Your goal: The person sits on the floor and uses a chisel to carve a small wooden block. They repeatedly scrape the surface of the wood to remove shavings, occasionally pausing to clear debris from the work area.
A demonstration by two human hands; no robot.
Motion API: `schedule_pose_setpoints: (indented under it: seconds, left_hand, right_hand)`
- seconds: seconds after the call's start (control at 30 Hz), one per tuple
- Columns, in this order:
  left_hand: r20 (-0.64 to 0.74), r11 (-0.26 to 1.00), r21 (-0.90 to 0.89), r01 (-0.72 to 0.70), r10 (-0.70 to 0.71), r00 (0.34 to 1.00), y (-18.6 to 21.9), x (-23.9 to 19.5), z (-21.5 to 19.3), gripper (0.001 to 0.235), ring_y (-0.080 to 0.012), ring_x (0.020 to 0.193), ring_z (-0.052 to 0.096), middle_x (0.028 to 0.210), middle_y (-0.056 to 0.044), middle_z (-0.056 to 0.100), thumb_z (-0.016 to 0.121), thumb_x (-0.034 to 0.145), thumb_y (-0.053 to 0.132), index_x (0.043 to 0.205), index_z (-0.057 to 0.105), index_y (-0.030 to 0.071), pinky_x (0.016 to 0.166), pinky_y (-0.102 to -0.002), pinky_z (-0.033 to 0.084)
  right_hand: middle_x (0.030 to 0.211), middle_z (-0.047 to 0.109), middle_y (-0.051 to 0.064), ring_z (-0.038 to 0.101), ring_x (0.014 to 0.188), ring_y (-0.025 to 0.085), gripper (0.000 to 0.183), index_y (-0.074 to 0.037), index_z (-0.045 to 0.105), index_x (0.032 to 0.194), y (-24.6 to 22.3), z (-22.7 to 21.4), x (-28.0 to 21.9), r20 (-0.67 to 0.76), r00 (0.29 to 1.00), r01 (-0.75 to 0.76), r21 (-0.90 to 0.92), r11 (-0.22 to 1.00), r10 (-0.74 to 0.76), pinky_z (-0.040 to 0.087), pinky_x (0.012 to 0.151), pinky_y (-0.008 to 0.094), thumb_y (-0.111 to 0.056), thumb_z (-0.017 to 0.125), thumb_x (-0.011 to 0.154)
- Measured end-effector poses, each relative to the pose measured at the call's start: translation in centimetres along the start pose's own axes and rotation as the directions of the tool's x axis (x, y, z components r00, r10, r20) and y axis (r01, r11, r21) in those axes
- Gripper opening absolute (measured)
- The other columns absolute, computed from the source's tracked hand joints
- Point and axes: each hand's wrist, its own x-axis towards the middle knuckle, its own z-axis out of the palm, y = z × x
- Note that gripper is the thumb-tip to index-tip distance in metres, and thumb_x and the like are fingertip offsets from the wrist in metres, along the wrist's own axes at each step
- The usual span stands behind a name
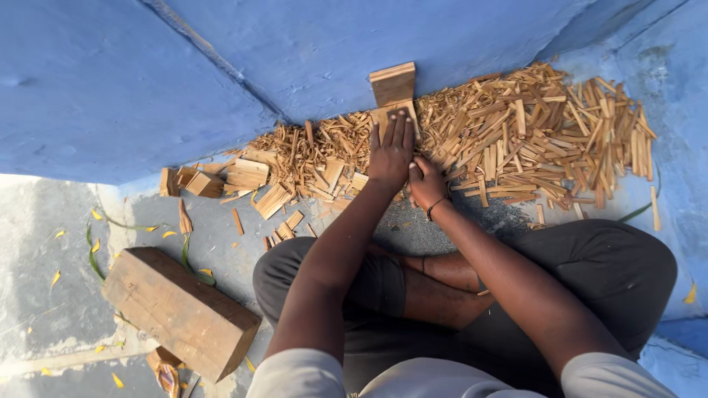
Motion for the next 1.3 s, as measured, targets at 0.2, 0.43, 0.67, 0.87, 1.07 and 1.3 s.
schedule_pose_setpoints:
  seconds: [0.2, 0.43, 0.67, 0.87, 1.07, 1.3]
  left_hand:
    - [-0.103, 1.0, -0.021, -0.01, 0.008, 0.995, -0.7, 1.1, 0.3, 0.087, -0.0292, 0.157, 0.025, 0.17, -0.016, 0.024, 0.071, 0.088, 0.025, 0.159, 0.025, 0.003, 0.128, -0.057, 0.015]
    - [-0.038, 0.984, -0.127, 0.126, -0.131, 0.991, -0.5, -0.6, 0.0, 0.083, -0.0281, 0.157, 0.026, 0.17, -0.012, 0.024, 0.067, 0.095, 0.029, 0.163, 0.022, 0.014, 0.125, -0.061, 0.02]
    - [-0.077, 0.923, -0.323, 0.211, -0.247, 0.966, -2.4, -3.4, -2.5, 0.086, -0.0353, 0.15, 0.03, 0.163, -0.02, 0.026, 0.066, 0.096, 0.039, 0.161, 0.017, 0.009, 0.121, -0.061, 0.019]
    - [-0.141, 0.939, -0.294, 0.177, -0.225, 0.964, -1.9, -2.3, -0.6, 0.07, -0.0332, 0.143, 0.044, 0.157, -0.016, 0.041, 0.066, 0.094, 0.025, 0.155, 0.035, 0.012, 0.121, -0.056, 0.026]
    - [-0.278, 0.929, -0.369, 0.033, -0.144, 0.95, -1.1, -0.1, 0.9, 0.053, -0.0301, 0.136, 0.056, 0.147, -0.009, 0.057, 0.059, 0.093, 0.006, 0.145, 0.06, 0.018, 0.117, -0.046, 0.045]
    - [-0.284, 0.966, -0.259, -0.031, -0.045, 0.958, -2.0, 2.3, -0.9, 0.034, -0.0293, 0.126, 0.057, 0.139, -0.005, 0.06, 0.062, 0.087, 0.01, 0.119, 0.071, 0.019, 0.1, -0.046, 0.049]
  right_hand:
    - [0.069, 0.06, 0.007, 0.055, 0.045, 0.016, 0.042, -0.015, 0.052, 0.146, 0.5, -0.2, 1.9, 0.034, 0.999, -0.025, -0.017, 1.0, 0.025, 0.048, 0.039, 0.035, -0.028, 0.049, 0.106]
    - [0.076, 0.062, 0.006, 0.059, 0.051, 0.013, 0.042, -0.008, 0.055, 0.145, 3.6, 0.2, 4.3, -0.005, 0.997, 0.074, 0.077, 0.994, -0.074, 0.049, 0.042, 0.033, -0.027, 0.055, 0.107]
    - [0.074, 0.061, 0.005, 0.055, 0.048, 0.013, 0.036, -0.011, 0.052, 0.142, 0.5, 0.0, -0.2, -0.116, 0.98, 0.187, 0.232, 0.955, -0.164, 0.049, 0.041, 0.032, -0.025, 0.047, 0.109]
    - [0.073, 0.057, 0.006, 0.051, 0.047, 0.014, 0.031, -0.011, 0.052, 0.138, 0.0, -2.7, -2.2, -0.147, 0.987, 0.113, 0.397, 0.911, -0.058, 0.047, 0.04, 0.032, -0.027, 0.043, 0.112]
    - [0.074, 0.058, 0.006, 0.052, 0.048, 0.014, 0.033, -0.006, 0.055, 0.134, -1.6, -2.9, -4.5, -0.101, 0.993, 0.086, 0.333, 0.939, -0.055, 0.045, 0.042, 0.033, -0.026, 0.043, 0.111]
    - [0.076, 0.058, 0.007, 0.053, 0.052, 0.014, 0.032, -0.004, 0.055, 0.131, -1.7, -3.0, -4.0, -0.104, 0.994, 0.008, 0.274, 0.962, 0.021, 0.047, 0.043, 0.033, -0.025, 0.043, 0.11]
